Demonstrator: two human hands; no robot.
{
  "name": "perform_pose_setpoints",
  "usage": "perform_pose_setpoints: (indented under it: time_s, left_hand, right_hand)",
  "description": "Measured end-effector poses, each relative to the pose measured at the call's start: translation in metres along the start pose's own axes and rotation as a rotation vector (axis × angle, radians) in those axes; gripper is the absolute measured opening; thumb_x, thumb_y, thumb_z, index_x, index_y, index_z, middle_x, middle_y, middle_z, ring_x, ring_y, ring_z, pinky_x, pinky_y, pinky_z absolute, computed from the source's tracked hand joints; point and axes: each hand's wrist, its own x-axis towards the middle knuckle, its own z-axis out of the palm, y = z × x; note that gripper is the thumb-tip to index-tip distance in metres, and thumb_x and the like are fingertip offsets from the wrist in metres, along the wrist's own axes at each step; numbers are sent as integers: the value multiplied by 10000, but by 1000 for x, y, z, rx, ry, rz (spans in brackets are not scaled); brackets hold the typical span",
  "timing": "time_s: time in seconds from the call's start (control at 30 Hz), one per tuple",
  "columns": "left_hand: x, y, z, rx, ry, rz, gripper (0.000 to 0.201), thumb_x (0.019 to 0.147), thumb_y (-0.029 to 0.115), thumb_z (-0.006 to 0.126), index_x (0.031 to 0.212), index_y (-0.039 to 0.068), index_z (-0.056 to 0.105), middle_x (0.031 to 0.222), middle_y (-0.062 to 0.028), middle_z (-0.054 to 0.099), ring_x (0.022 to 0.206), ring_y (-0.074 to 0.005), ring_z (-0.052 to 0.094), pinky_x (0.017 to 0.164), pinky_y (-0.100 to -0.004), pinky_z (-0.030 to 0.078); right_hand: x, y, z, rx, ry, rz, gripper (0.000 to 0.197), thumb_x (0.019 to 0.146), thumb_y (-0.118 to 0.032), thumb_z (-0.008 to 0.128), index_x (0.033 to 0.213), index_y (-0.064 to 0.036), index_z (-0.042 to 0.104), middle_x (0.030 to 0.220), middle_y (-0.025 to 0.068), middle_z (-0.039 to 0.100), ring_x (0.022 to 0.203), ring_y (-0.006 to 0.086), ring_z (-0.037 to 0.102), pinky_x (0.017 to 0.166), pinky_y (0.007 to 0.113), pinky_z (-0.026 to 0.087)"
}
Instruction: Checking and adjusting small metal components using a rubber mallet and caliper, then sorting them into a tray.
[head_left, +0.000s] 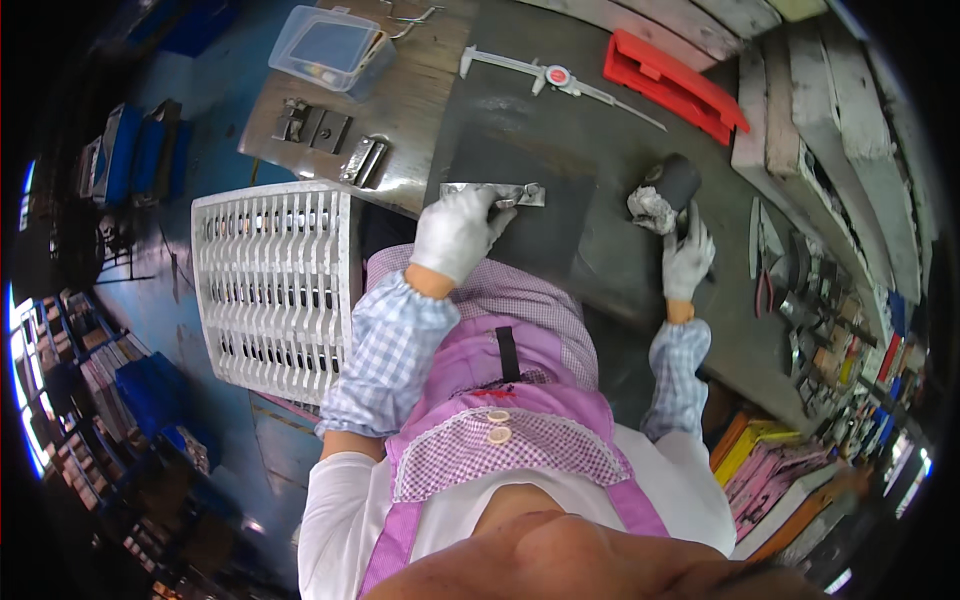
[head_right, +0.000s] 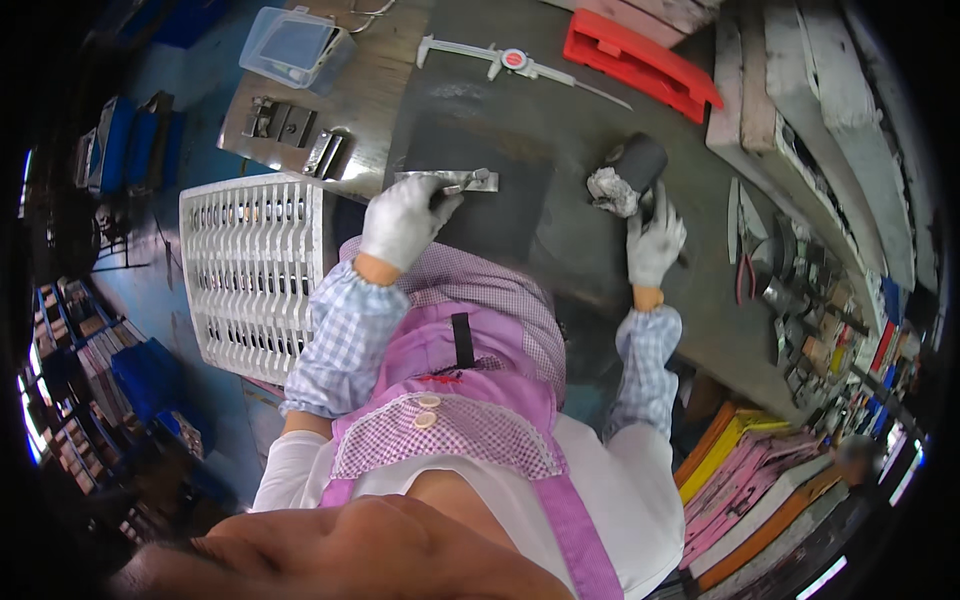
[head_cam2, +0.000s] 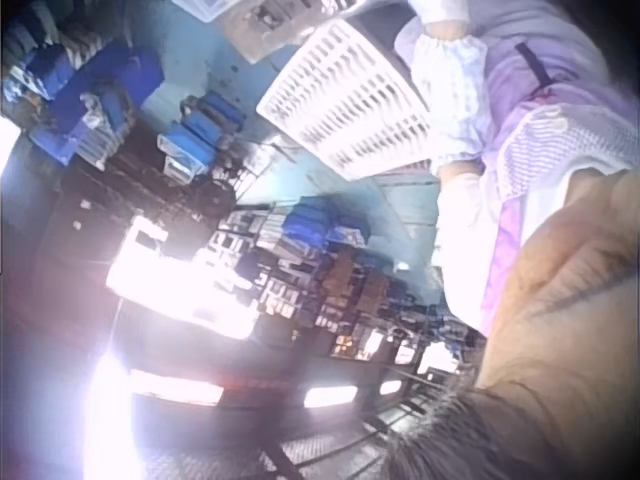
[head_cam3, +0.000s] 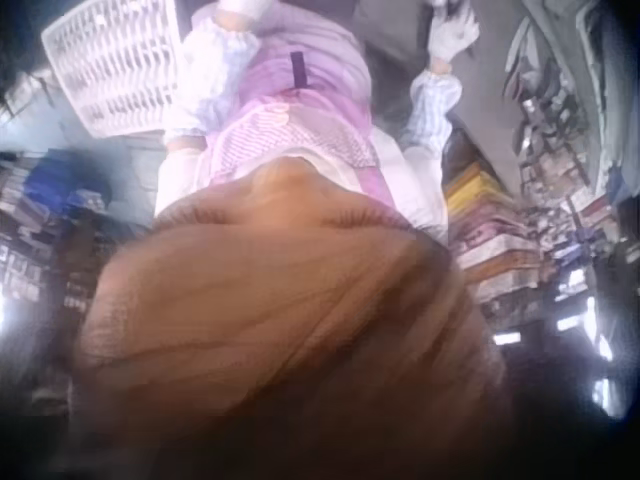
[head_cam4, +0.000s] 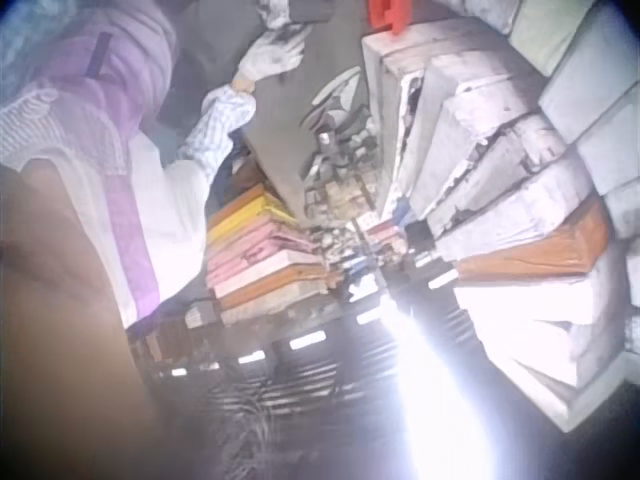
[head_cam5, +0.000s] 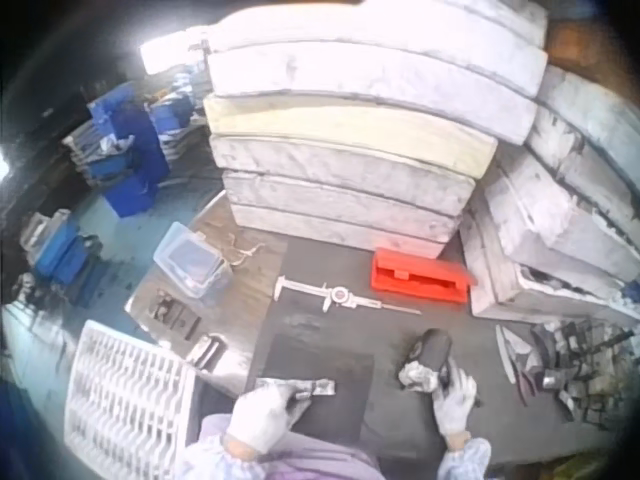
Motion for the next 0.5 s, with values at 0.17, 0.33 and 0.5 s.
perform_pose_setpoints:
  time_s: [0.17, 0.33, 0.5]
  left_hand:
    - [-28, -7, -25, -364, 159, -142, 290, 882, 278, 791, 883, 32, 638, 795, -179, 703, 730, -393, 695, 677, -459, 578]
    - [-10, -15, 46, -278, -81, -259, 214, 886, 156, 746, 1052, 30, 695, 944, -214, 706, 883, -402, 700, 782, -469, 566]
    - [-22, -37, 67, -347, 90, 79, 248, 937, 297, 706, 914, 53, 665, 818, -189, 708, 809, -388, 707, 734, -489, 572]
  right_hand:
    - [15, -9, -6, -236, -218, 384, 448, 814, -393, 782, 1196, -161, 750, 1002, 108, 754, 840, 404, 682, 787, 465, 544]
    - [-2, -144, -25, 625, -507, 380, 430, 818, -311, 826, 1047, 38, 722, 942, 66, 728, 862, 198, 678, 763, 356, 506]
    - [5, -200, -66, 251, -399, -903, 467, 813, -130, 709, 1251, 24, 656, 1117, 213, 692, 995, 368, 675, 922, 453, 534]
